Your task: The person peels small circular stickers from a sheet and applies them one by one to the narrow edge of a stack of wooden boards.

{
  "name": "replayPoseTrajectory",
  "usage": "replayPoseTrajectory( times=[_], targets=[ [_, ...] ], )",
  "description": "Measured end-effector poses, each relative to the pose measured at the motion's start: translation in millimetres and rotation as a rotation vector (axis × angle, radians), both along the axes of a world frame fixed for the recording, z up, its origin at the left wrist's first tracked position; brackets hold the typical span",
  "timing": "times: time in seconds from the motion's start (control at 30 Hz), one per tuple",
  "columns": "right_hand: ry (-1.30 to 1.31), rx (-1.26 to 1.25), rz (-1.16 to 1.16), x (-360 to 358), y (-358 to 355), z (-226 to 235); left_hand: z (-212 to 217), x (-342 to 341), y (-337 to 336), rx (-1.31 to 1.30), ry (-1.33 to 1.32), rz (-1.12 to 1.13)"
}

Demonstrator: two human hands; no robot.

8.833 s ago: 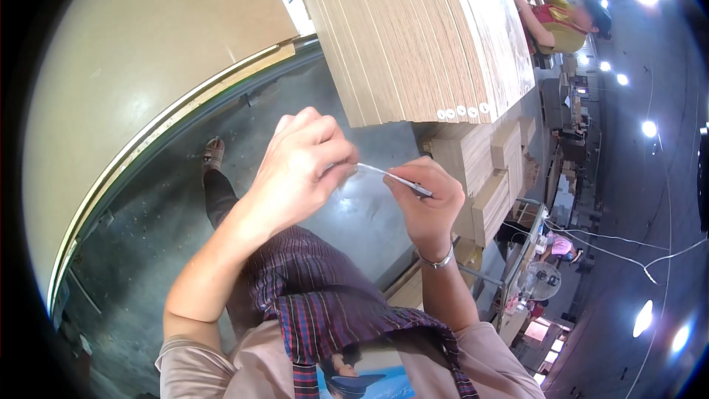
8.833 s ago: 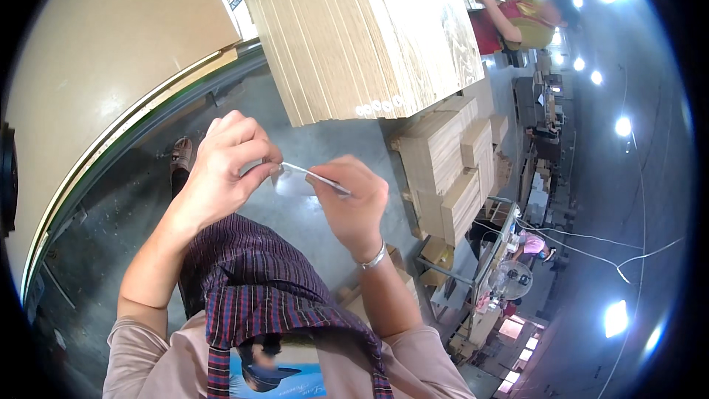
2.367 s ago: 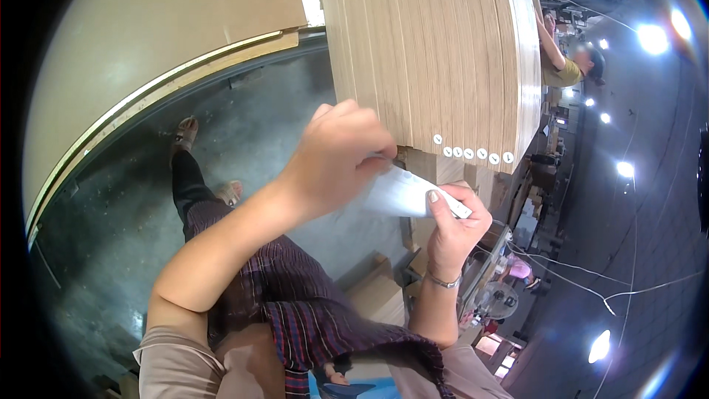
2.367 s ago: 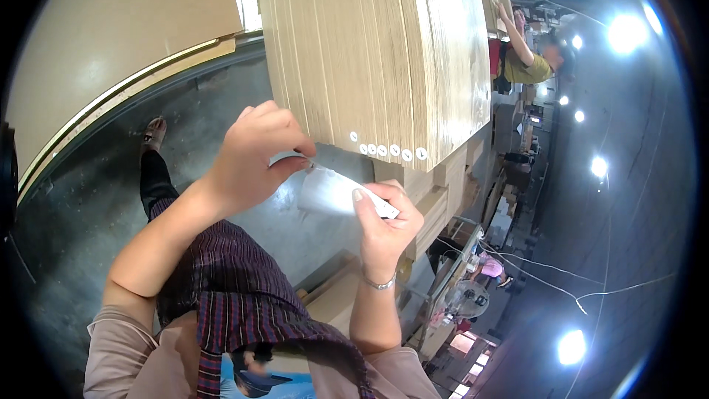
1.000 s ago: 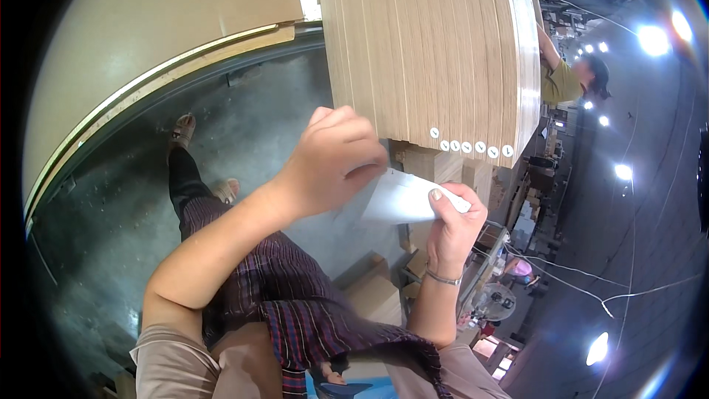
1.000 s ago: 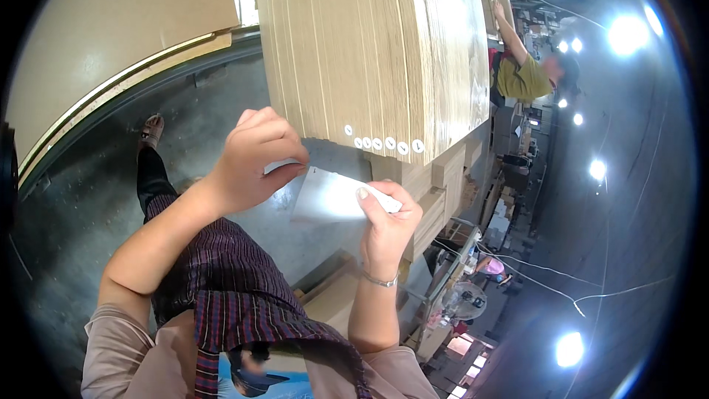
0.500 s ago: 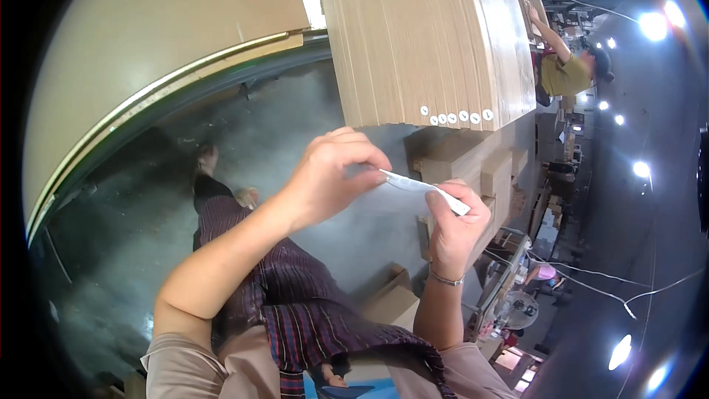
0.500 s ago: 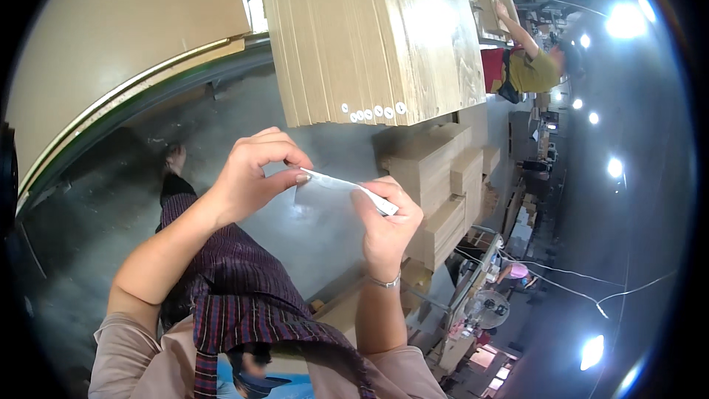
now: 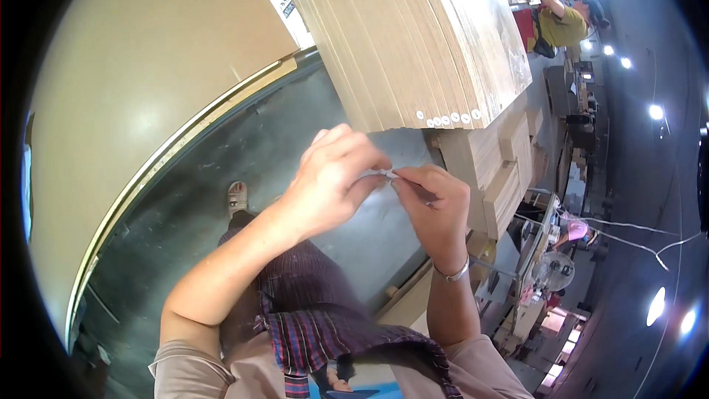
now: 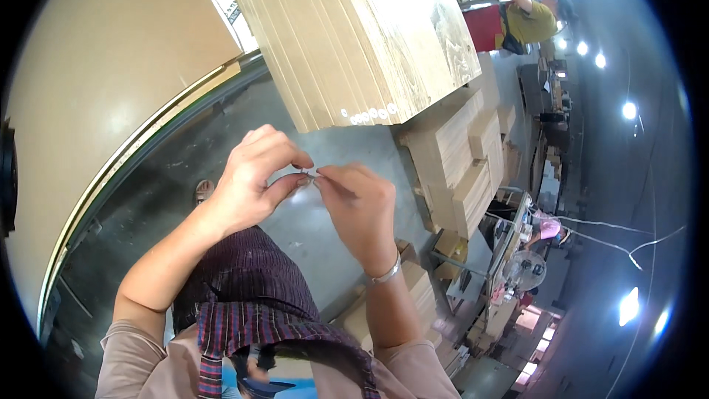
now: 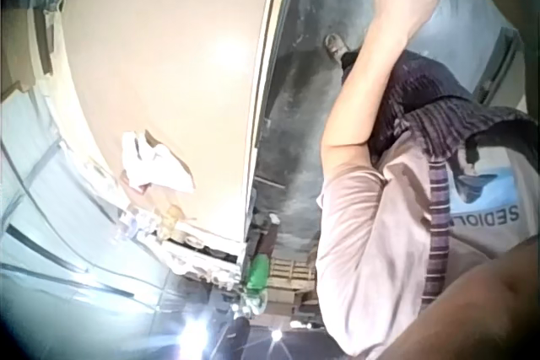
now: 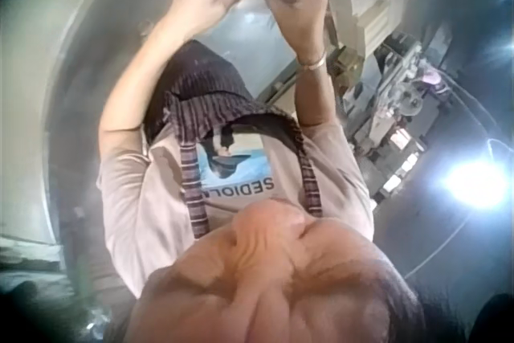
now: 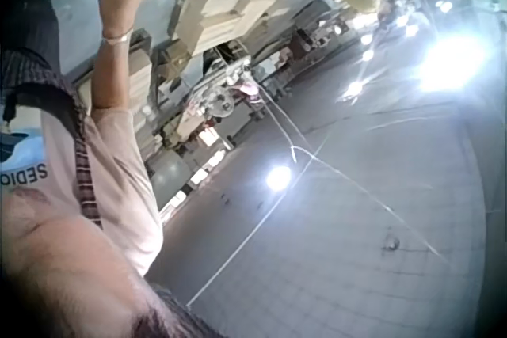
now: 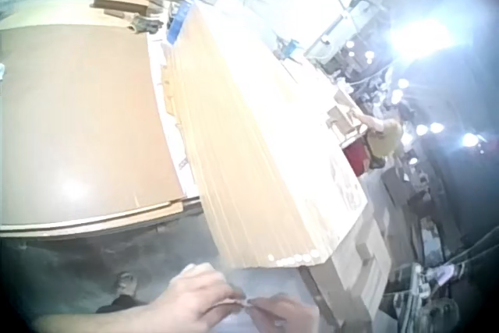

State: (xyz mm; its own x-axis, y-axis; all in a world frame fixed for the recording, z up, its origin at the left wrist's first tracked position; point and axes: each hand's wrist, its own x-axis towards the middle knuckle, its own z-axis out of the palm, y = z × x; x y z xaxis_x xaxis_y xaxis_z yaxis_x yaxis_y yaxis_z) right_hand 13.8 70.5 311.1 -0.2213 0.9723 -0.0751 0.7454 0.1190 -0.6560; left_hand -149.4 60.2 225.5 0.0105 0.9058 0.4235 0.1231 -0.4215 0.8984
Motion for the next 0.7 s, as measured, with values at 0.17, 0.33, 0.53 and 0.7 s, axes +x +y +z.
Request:
replayPoseTrajectory(
  times=[0.17, 0.33, 0.53, 0.7],
  targets=[
    [0.007, 0.1, 0.018, -2, -3, -8, 0, -11, 4, 0.022, 0.073, 0.048],
    [0.02, 0.112, -0.033, 0, -4, -8, -4, -7, 5, 0.016, 0.039, 0.062],
    [0.024, 0.179, 0.025, 9, 2, -11, 0, 3, 7, 0.058, 0.104, 0.083],
    [-0.056, 0.271, 0.145, 22, 5, -14, 0, 15, 7, 0.113, 0.152, 0.109]
  ],
)
